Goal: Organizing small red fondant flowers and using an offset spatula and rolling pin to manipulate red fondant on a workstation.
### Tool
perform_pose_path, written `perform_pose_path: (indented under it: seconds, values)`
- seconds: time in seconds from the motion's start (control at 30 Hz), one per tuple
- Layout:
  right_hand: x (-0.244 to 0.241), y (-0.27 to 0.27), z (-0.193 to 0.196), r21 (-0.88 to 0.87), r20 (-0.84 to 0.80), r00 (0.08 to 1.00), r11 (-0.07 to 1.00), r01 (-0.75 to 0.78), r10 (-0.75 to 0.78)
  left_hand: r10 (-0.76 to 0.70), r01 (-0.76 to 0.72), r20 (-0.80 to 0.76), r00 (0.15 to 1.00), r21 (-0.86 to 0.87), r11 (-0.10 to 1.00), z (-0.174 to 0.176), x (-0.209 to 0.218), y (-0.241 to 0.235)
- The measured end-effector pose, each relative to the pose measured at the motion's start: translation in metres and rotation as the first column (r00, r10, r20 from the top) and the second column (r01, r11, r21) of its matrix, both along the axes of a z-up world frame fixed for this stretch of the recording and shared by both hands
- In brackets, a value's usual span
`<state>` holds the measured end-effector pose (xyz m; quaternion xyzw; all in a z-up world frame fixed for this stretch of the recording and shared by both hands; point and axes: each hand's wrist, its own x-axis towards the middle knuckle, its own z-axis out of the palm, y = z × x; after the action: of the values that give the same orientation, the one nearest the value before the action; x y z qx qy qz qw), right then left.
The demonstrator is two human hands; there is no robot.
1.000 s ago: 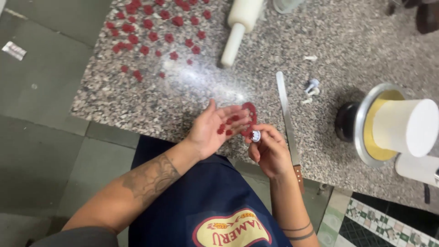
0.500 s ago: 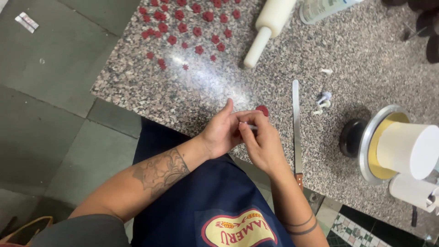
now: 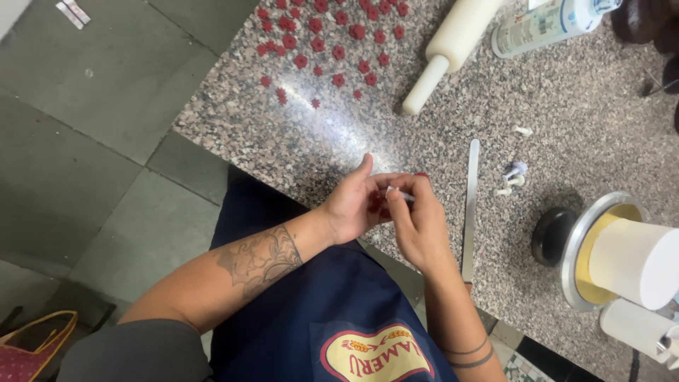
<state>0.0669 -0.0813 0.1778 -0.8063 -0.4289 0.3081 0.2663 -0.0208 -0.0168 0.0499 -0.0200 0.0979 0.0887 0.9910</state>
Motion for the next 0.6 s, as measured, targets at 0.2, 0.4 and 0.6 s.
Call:
perform_pose_path:
  seconds: [0.2, 0.4, 0.6]
  values:
    - [0.051, -0.032, -0.062, 0.203, -0.369, 0.913, 0.943, 0.263, -0.175, 0.221, -0.229, -0.145, 0.964, -0.039, 0.973, 0.0, -0.033, 0.042]
    - [0.039, -0.027, -0.094, 0.108, -0.385, 0.889, 0.945, 0.31, -0.248, 0.5, -0.465, -0.241, 0.832, 0.191, 0.865, -0.018, -0.071, 0.097]
    - [0.008, 0.0, -0.107, 0.084, -0.391, 0.894, 0.959, 0.272, -0.22, 0.66, -0.296, -0.23, 0.715, 0.755, 0.585, -0.042, -0.054, 0.159]
